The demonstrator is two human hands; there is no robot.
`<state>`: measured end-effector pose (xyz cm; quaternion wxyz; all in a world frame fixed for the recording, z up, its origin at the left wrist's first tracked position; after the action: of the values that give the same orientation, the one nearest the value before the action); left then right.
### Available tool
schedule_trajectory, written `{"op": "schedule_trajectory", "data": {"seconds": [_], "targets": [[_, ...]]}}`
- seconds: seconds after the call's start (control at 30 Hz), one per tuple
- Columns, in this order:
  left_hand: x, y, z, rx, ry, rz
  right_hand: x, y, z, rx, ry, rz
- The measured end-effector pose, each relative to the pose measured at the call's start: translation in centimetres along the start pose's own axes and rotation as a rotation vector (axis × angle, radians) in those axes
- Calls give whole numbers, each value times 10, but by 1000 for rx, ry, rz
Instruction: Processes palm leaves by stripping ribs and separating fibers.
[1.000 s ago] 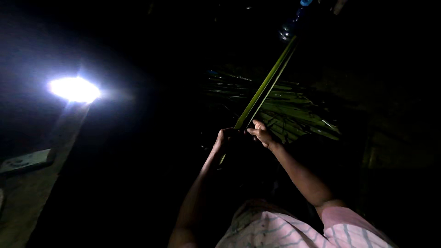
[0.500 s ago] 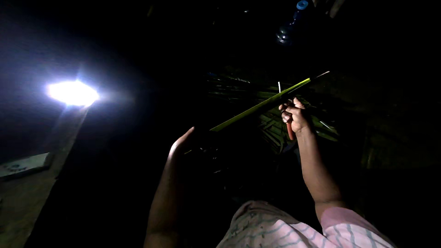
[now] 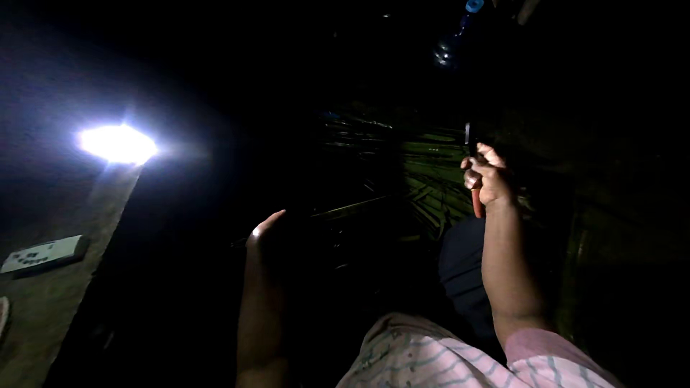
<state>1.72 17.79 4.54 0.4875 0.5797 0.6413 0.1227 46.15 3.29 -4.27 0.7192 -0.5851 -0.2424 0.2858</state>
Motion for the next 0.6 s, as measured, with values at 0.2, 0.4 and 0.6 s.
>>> {"op": "schedule_trajectory", "data": {"seconds": [0.2,0.4,0.6], "targets": [[17,-10,8,319,68,198,-25,32,48,-245,-329,158],[31,7,29,-140,-169,159,-71,41,115,-152,-717,161],[56,6,102,-132,-535,485,-87,55,156,-131,-740,-60]]}}
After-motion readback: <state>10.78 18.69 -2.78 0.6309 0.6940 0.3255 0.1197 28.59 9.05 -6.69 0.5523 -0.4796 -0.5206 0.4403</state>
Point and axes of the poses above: each hand's wrist, its own x-axis towards the middle knuckle, its own z-axis out of the palm, y = z × x, the point moved 5 cm from there along x, towards the middle knuckle, and after that the axes turned 5 degrees about -z, right-handed, at the moved point
